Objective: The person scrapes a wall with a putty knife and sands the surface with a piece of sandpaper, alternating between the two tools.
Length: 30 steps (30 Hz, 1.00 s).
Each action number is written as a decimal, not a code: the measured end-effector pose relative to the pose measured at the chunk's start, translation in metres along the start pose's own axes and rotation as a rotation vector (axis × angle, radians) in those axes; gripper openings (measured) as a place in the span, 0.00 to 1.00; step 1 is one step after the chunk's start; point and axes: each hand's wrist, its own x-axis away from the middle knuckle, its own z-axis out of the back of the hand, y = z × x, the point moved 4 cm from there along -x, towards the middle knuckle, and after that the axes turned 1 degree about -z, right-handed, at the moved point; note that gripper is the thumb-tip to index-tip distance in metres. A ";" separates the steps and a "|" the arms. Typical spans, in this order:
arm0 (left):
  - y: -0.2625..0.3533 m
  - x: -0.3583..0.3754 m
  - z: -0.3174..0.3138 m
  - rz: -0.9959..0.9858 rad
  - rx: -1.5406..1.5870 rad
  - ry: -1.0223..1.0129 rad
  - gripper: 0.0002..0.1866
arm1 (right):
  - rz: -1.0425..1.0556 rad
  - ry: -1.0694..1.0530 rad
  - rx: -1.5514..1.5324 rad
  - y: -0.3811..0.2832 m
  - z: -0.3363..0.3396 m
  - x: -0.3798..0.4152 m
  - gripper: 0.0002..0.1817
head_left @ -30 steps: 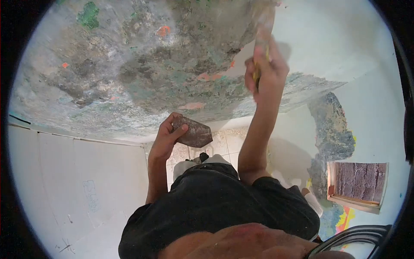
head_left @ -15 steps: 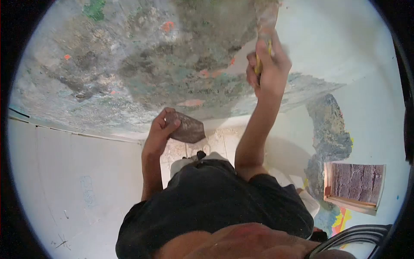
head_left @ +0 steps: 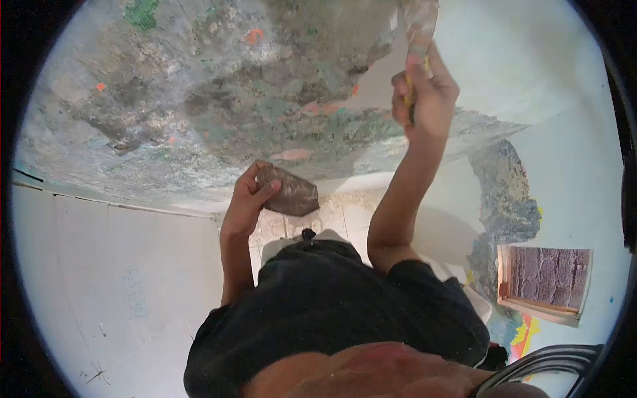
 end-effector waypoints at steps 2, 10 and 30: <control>0.001 0.001 0.002 -0.002 -0.039 0.008 0.16 | 0.017 -0.014 0.018 0.003 0.008 -0.009 0.25; -0.002 -0.005 0.004 -0.049 -0.036 0.017 0.17 | 0.017 -0.036 0.102 -0.005 0.003 -0.006 0.27; 0.005 -0.026 0.031 -0.008 -0.021 -0.018 0.17 | 0.036 -0.046 0.024 -0.011 -0.022 -0.007 0.28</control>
